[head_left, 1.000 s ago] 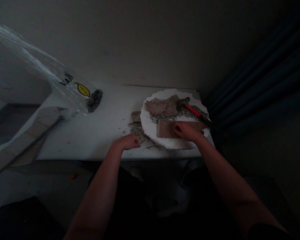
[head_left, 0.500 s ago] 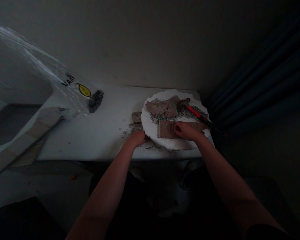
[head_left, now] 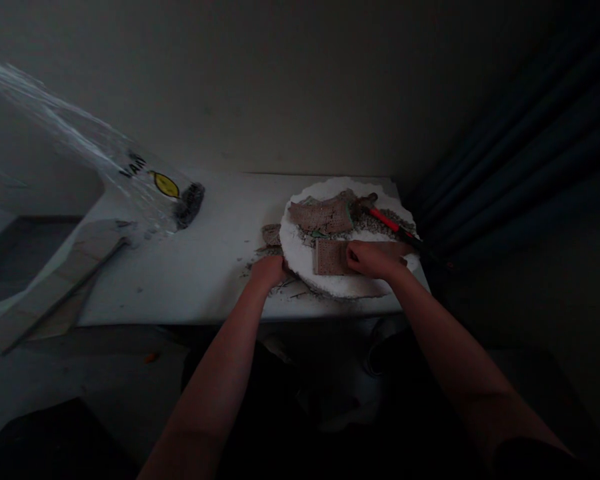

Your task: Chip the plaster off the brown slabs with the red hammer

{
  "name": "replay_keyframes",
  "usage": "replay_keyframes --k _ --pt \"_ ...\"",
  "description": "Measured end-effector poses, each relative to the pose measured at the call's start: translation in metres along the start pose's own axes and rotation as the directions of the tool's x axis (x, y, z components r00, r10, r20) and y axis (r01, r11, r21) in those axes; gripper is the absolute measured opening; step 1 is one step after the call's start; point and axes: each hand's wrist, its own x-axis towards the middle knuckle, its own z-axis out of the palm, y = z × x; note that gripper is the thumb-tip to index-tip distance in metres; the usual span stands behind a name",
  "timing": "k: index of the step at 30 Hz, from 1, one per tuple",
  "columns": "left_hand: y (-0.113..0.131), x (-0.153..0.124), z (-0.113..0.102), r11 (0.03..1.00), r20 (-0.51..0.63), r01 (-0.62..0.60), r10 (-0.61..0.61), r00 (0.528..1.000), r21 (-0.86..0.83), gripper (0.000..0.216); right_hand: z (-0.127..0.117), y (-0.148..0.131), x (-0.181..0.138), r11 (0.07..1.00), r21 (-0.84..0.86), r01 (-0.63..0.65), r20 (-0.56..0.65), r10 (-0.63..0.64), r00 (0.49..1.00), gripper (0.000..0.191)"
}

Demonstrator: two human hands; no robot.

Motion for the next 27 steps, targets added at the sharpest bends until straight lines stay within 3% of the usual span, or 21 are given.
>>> replay_keyframes --k 6,8,10,11,13,15,17,21,27 --pt "-0.011 0.003 -0.003 0.995 -0.047 0.091 -0.093 0.995 -0.031 0.032 -0.001 -0.001 0.000 1.000 0.018 -0.019 0.006 0.018 1.000 0.004" --pt "-0.013 0.001 -0.011 0.984 -0.166 0.154 -0.168 0.972 -0.095 0.033 -0.001 0.001 0.001 0.999 0.037 -0.016 0.008 0.016 1.000 0.004" --pt "-0.005 -0.004 -0.020 0.970 -0.376 0.134 -0.204 0.904 -0.204 0.037 0.000 0.003 0.001 0.999 0.047 -0.003 0.003 0.003 1.000 0.004" --pt "0.003 -0.007 -0.024 0.967 -0.484 0.060 -0.177 0.857 -0.248 0.038 0.000 0.004 0.002 0.999 0.052 0.004 0.002 -0.004 1.000 0.004" --pt "0.026 -0.015 -0.025 0.943 -0.593 -0.218 0.028 0.805 -0.251 0.036 0.001 0.007 0.003 0.997 0.071 0.013 0.001 -0.013 1.000 0.004" --pt "0.055 -0.021 -0.019 0.859 -0.584 -0.466 0.271 0.765 -0.211 0.035 0.001 0.009 0.003 0.995 0.093 0.025 0.004 -0.026 1.000 0.005" --pt "0.081 -0.023 -0.010 0.770 -0.564 -0.608 0.419 0.712 -0.195 0.040 0.001 0.010 0.003 0.994 0.097 0.041 -0.004 -0.041 0.999 0.007" --pt "0.102 -0.014 0.001 0.725 -0.530 -0.661 0.488 0.693 -0.197 0.047 0.000 0.009 0.003 0.997 0.064 0.048 -0.017 -0.047 0.999 0.008" --pt "0.097 -0.005 -0.002 0.722 -0.485 -0.663 0.516 0.706 -0.198 0.043 0.000 0.009 0.003 0.996 0.080 0.049 0.014 -0.050 0.999 0.005"
